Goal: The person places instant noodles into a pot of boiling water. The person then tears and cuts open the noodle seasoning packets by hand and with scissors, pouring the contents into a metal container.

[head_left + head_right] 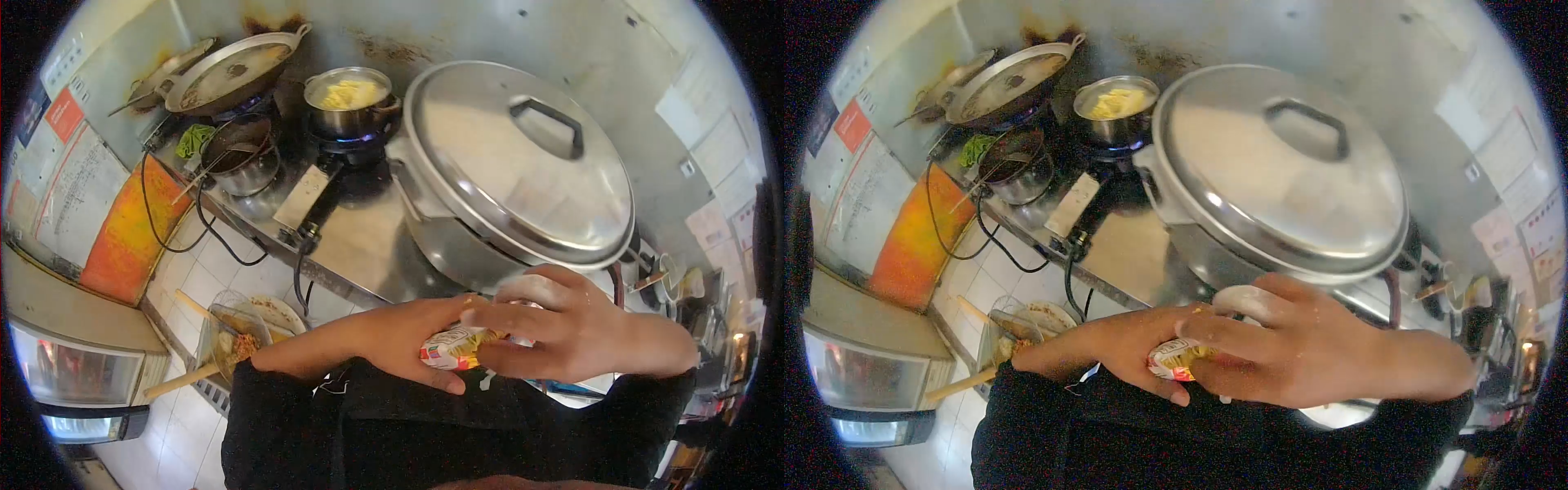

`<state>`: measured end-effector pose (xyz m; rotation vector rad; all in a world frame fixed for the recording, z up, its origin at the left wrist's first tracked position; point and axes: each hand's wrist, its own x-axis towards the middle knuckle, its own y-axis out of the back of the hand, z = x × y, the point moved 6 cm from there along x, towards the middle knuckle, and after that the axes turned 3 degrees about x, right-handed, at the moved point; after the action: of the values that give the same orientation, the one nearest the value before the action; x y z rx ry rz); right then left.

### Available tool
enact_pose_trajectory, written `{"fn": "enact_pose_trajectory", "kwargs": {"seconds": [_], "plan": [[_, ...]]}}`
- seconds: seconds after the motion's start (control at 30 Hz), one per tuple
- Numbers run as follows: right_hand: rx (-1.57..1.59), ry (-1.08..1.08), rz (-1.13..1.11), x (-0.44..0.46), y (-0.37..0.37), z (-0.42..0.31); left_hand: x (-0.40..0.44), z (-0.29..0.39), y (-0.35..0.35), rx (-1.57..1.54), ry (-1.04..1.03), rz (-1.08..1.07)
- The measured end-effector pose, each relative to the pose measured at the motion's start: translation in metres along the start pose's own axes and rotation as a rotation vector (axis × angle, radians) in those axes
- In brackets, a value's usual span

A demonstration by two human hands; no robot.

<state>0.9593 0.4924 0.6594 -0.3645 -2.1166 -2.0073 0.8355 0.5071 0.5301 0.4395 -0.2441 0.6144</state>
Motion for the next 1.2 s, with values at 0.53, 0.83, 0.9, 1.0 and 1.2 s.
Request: {"fn": "enact_pose_trajectory", "kwargs": {"seconds": [0.53,0.83,0.9,1.0,1.2], "plan": [[0.091,-0.113,-0.304,0.24,-0.033,0.091,-0.135,0.003,0.191,-0.103,0.063,0.309],[0.165,-0.278,-0.287,0.304,-0.026,0.166,-0.21,-0.07,0.26,-0.151,0.094,0.748],[0.161,-0.282,-0.266,0.313,-0.029,0.183,-0.222,-0.084,0.269,-0.248,0.057,0.923],[0.283,-0.425,-0.215,0.321,-0.04,0.207,-0.224,-0.061,0.281,-0.26,-0.112,1.082],[0.365,-0.545,-0.229,0.328,-0.066,0.229,-0.217,-0.088,0.295,-0.308,-0.085,1.228]]}}
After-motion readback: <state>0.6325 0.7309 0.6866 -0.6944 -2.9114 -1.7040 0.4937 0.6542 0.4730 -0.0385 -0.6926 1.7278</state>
